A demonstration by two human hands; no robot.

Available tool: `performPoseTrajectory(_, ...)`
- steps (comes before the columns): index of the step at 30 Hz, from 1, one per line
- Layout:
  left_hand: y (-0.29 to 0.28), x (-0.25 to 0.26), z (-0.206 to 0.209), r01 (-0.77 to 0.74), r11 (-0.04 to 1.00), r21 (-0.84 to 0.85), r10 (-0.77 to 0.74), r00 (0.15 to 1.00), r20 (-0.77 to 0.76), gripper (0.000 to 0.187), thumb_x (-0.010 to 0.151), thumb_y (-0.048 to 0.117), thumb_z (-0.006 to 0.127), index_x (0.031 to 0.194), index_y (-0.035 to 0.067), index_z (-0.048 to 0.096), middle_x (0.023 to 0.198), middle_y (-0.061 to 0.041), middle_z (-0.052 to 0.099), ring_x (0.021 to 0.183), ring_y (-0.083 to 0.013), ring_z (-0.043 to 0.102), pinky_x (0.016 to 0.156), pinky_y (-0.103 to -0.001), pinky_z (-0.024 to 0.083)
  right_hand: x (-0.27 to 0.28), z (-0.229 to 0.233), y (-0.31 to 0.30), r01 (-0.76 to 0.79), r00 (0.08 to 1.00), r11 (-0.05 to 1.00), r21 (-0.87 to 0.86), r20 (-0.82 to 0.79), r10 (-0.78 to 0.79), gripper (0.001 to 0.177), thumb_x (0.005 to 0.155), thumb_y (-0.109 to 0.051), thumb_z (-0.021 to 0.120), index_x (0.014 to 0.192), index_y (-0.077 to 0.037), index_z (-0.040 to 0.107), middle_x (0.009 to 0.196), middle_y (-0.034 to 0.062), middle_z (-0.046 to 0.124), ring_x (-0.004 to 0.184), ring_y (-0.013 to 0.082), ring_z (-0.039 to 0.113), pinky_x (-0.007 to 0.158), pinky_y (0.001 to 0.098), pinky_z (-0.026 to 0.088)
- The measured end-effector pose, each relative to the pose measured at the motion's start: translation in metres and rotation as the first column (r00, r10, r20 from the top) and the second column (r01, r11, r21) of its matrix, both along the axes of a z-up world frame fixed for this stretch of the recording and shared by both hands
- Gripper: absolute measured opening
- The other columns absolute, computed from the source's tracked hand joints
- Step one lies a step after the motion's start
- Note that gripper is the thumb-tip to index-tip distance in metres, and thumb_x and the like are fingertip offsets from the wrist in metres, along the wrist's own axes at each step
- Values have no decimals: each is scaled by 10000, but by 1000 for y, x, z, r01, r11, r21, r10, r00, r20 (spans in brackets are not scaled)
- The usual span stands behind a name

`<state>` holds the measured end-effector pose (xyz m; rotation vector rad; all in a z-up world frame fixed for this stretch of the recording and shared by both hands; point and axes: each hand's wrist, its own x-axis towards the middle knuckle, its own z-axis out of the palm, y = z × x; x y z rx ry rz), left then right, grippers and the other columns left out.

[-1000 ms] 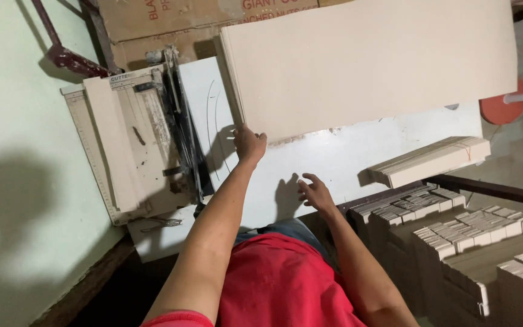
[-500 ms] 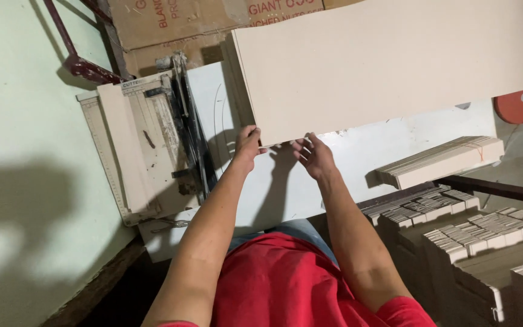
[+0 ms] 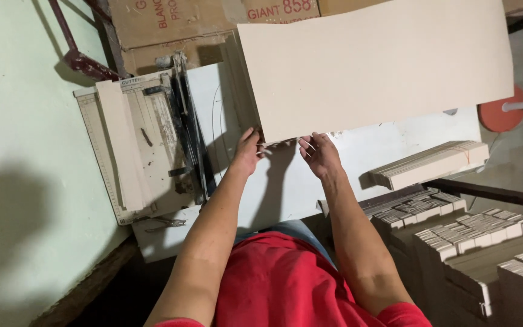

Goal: The person uses a manual paper cutter to slice a large sheet of cardboard. They align the cardboard against the machine's guide, pull down the cutting lever to slice the material, and then remove the cut piece to repeat the process.

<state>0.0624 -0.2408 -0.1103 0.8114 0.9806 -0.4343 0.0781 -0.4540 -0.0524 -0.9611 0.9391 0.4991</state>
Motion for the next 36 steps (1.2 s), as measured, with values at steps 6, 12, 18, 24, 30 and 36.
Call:
performPoseTrajectory(6, 12, 14, 26, 296, 856, 424, -318, 948, -20, 443, 893, 261, 669, 1305, 173, 529, 766, -83, 699, 561, -157, 699, 417, -248, 552, -1, 13, 8, -57, 998, 996, -68, -19, 56, 107, 1059, -216, 544, 980, -225, 471, 977, 6, 691, 916, 169, 729, 802, 315, 607)
performPoseTrajectory(12, 2, 25, 50, 290, 881, 373, -327, 944, 40, 626, 1043, 514, 430, 1506, 92, 425, 1498, -204, 467, 1337, -371, 529, 906, -423, 625, 0, 14, 8, -99, 993, 991, -88, -66, 94, 65, 1056, -243, 522, 1018, -222, 474, 1016, 17, 686, 939, 167, 726, 830, 322, 610)
performPoseTrajectory(18, -22, 38, 35, 301, 716, 630, -549, 800, 242, 398, 986, 324, 618, 1330, 127, 586, 1241, -226, 677, 1186, -419, 639, 948, -510, 559, -1, 17, -2, -180, 979, 982, -47, -107, 175, 622, 1053, -495, 543, 1468, -108, 288, 1267, 133, 634, 842, 179, 686, 694, 278, 605)
performPoseTrajectory(24, -10, 2, 141, 189, 647, 739, -688, 563, 458, 289, 968, 248, 653, 1245, 168, 627, 1082, -186, 738, 1075, -378, 696, 879, -482, 586, -4, 48, -24, 271, 962, 952, 144, 4, -274, 596, 864, -526, 821, 850, -122, 383, 685, -35, 420, 571, 95, 465, 511, 128, 394)
performPoseTrajectory(30, 58, -63, 196, 385, 619, 685, -769, 476, 427, 327, 1011, 295, 599, 1269, 100, 648, 1181, -166, 727, 1120, -349, 689, 942, -474, 567, -56, 44, -16, 254, 958, 966, 40, 130, -258, 502, 943, -438, 779, 677, -179, 442, 650, -40, 390, 539, 119, 458, 540, 181, 379)
performPoseTrajectory(36, 164, -147, 146, 60, 526, 848, -615, 716, 331, 183, 970, 199, 688, 1123, 108, 731, 1128, -110, 754, 1048, -322, 709, 874, -428, 587, -106, -54, -5, -60, 998, 952, -300, -26, 55, 462, 966, -390, 780, 1031, -136, 399, 837, 37, 513, 673, 209, 687, 587, 315, 632)
